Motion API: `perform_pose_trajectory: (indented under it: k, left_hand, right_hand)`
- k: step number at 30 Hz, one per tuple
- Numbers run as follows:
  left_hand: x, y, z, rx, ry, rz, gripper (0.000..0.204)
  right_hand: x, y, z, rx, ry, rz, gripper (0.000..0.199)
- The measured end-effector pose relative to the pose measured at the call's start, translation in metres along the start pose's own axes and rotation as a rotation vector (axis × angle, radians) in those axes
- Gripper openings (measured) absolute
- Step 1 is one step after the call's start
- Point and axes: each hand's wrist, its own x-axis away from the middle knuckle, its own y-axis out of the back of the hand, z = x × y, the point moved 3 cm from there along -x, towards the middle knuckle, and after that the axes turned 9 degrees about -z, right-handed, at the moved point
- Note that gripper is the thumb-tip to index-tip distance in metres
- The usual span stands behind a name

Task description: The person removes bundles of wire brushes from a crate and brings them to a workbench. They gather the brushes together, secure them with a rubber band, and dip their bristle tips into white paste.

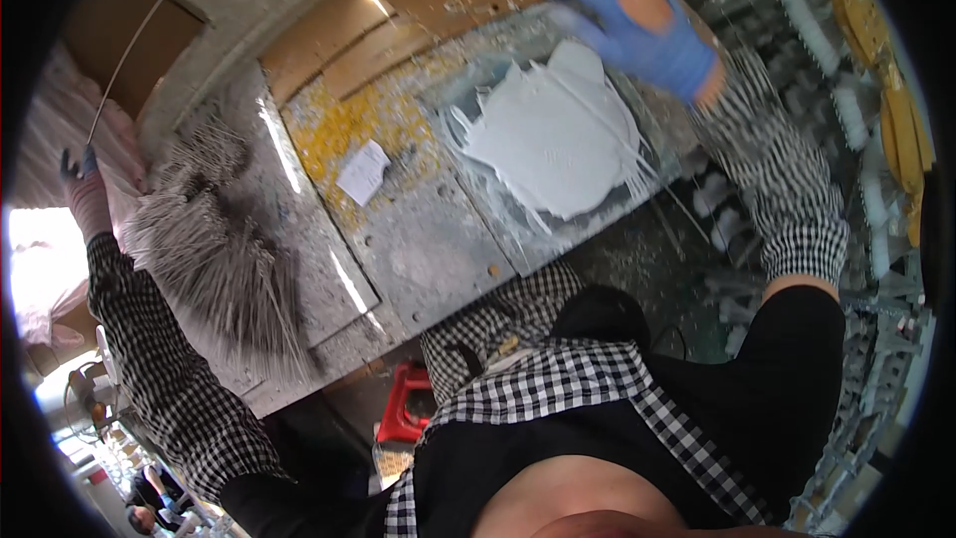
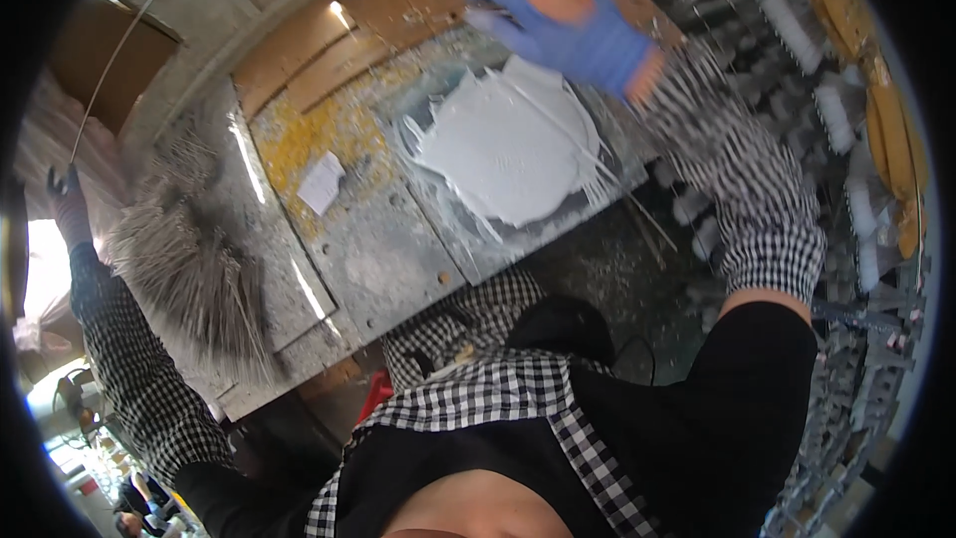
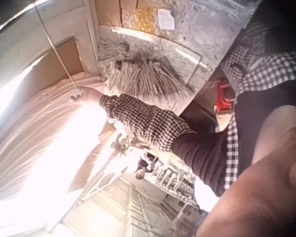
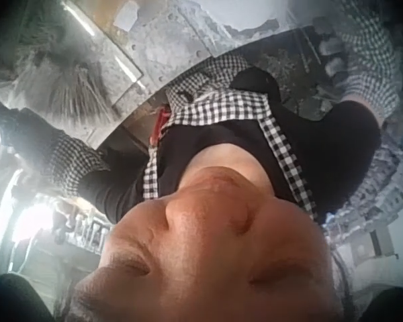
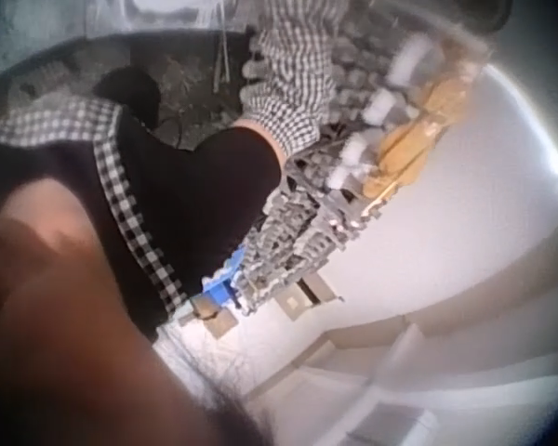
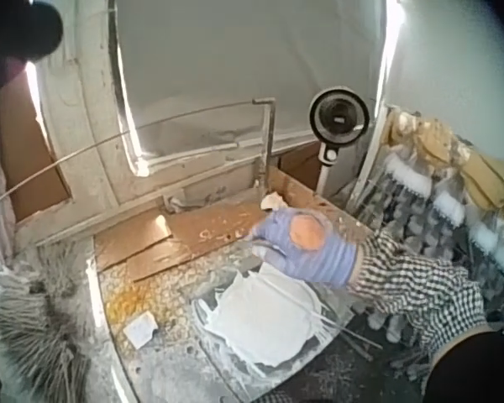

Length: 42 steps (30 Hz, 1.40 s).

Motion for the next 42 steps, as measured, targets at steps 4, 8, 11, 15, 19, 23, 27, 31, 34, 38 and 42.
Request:
perform_pose_trajectory:
  k: [4, 8, 11, 15, 19, 23, 27, 31, 34, 38, 42]
  left_hand:
    - [0.182, 0.037, -0.177, 0.473, -0.207, 0.170, 0.044]
    - [0.383, 0.073, -0.286, 0.532, -0.368, 0.368, 0.042]
    - [0.490, 0.054, -0.307, 0.532, -0.347, 0.488, 0.032]
    - [0.534, 0.033, -0.308, 0.544, -0.272, 0.486, 0.025]
    - [0.545, 0.027, -0.305, 0.501, -0.274, 0.467, 0.021]
    - [0.553, 0.019, -0.303, 0.517, -0.259, 0.447, 0.021]
    - [0.555, 0.014, -0.303, 0.515, -0.259, 0.413, 0.021]
    - [0.561, 0.012, -0.301, 0.495, -0.264, 0.431, 0.020]
    - [0.563, 0.009, -0.299, 0.496, -0.271, 0.430, 0.020]
    - [0.564, 0.006, -0.298, 0.510, -0.271, 0.436, 0.020]
    - [0.569, 0.005, -0.297, 0.507, -0.262, 0.442, 0.021]
  right_hand:
    - [0.193, 0.035, 0.032, 0.345, -0.224, 0.184, 0.029]
    - [0.316, 0.028, 0.028, 0.320, -0.611, 0.391, 0.032]
    - [0.377, 0.000, 0.015, 0.158, -0.800, 0.378, 0.031]
    - [0.397, -0.016, 0.013, -0.174, -0.855, 0.193, 0.021]
    - [0.393, -0.009, 0.035, -0.173, -1.013, 0.175, 0.020]
    - [0.386, 0.004, 0.051, -0.195, -1.088, 0.176, 0.019]
    - [0.400, -0.006, 0.052, -0.227, -1.057, 0.135, 0.019]
    - [0.417, -0.021, 0.054, -0.273, -1.104, 0.120, 0.024]
    - [0.411, -0.023, 0.059, -0.250, -1.107, 0.153, 0.024]
    - [0.406, -0.028, 0.072, -0.317, -1.175, 0.244, 0.025]
    - [0.402, -0.035, 0.090, -0.353, -1.103, 0.227, 0.021]
